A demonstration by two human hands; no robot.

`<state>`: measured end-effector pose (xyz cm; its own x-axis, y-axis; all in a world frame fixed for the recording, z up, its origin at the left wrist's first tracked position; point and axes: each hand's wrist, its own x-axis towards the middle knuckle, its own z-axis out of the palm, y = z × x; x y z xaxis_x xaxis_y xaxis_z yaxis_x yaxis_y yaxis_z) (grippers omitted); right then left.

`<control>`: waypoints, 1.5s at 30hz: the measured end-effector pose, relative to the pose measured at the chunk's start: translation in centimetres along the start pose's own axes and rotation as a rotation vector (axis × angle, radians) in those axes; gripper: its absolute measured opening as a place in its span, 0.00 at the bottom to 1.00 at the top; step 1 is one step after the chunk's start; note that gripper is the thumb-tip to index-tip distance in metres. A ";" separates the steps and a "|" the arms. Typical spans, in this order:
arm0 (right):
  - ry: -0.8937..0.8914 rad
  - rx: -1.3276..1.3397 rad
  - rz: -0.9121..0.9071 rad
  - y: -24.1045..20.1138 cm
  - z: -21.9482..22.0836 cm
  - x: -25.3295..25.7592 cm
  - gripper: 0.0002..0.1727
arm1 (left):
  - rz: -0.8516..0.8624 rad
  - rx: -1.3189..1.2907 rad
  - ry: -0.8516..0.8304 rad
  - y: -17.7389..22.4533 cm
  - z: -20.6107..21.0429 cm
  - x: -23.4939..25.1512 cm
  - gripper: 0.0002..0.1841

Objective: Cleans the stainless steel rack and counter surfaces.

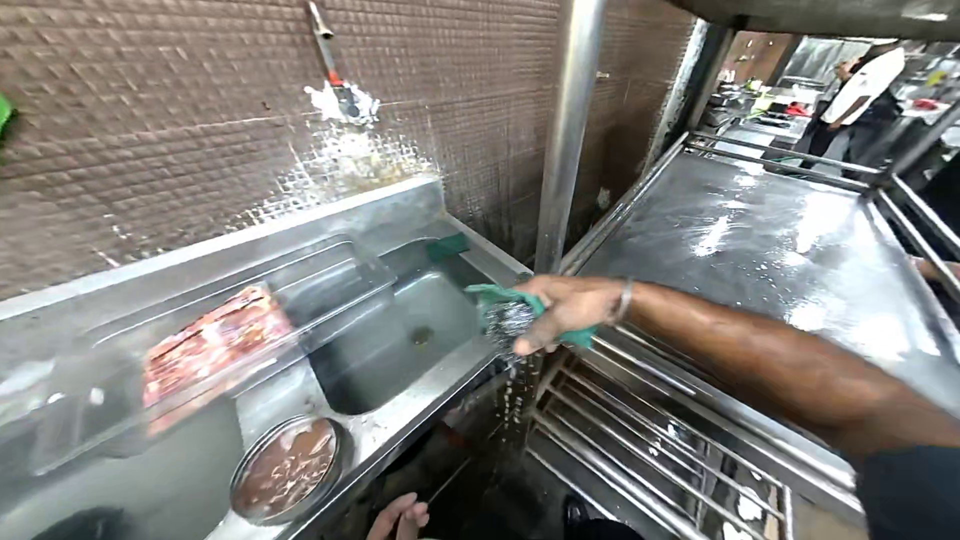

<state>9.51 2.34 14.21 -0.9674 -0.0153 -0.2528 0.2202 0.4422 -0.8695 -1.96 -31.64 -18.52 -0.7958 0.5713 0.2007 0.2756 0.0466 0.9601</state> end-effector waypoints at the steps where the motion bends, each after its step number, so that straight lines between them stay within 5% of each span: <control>1: 0.046 -0.038 -0.015 0.3 -1.1 -2.3 0.18 | 0.042 0.006 -0.017 0.4 0.7 0.7 0.12; 6: 0.481 -0.209 0.086 3.2 -4.7 -10.2 0.20 | 0.120 -0.028 -0.091 2.5 4.5 2.9 0.10; 10: 0.876 -0.486 0.020 8.3 -6.3 -6.5 0.33 | 0.192 -0.082 -0.112 4.4 7.7 4.6 0.10; 13: 0.751 -0.752 -0.120 10.8 -7.1 -1.4 0.48 | 0.345 -0.045 -0.108 6.1 9.9 7.0 0.12; 19: 0.207 -0.933 -0.164 11.0 -9.5 -0.9 0.39 | 0.306 0.046 -0.084 6.0 11.0 6.8 0.12; 23: 0.193 -1.244 -0.245 11.0 -10.3 0.1 0.26 | 0.123 0.098 -0.111 3.7 11.6 4.3 0.12; 27: 0.276 -1.234 -0.423 11.6 -10.7 1.8 0.22 | 0.032 0.117 -0.130 1.4 12.7 3.2 0.13; 33: 0.067 -1.192 -0.150 9.8 -11.7 3.9 0.23 | 0.027 0.114 -0.106 -0.5 13.5 3.5 0.11; 36: -0.225 -1.172 0.166 6.6 -11.9 5.7 0.20 | -0.033 0.088 -0.091 -0.7 13.6 4.2 0.11; 39: -0.366 -1.145 0.396 4.8 -12.1 7.4 0.35 | -0.066 0.116 -0.136 -0.9 14.0 5.3 0.11; 41: -0.435 -1.207 0.388 4.5 -12.5 7.6 0.36 | -0.070 0.137 -0.162 -0.4 14.3 5.7 0.11; 43: -0.339 -1.160 0.213 5.6 -12.2 6.4 0.20 | -0.085 0.128 -0.150 -0.1 14.3 5.1 0.12; 45: 0.051 -1.215 -0.125 9.0 -11.1 4.1 0.15 | -0.110 0.111 -0.129 -0.6 14.8 4.4 0.11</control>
<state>6.18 16.23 10.06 -0.9833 -0.0950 -0.1556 -0.1088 0.9906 0.0828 2.39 -17.00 -21.08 -0.7510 0.6574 0.0619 0.2537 0.2006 0.9463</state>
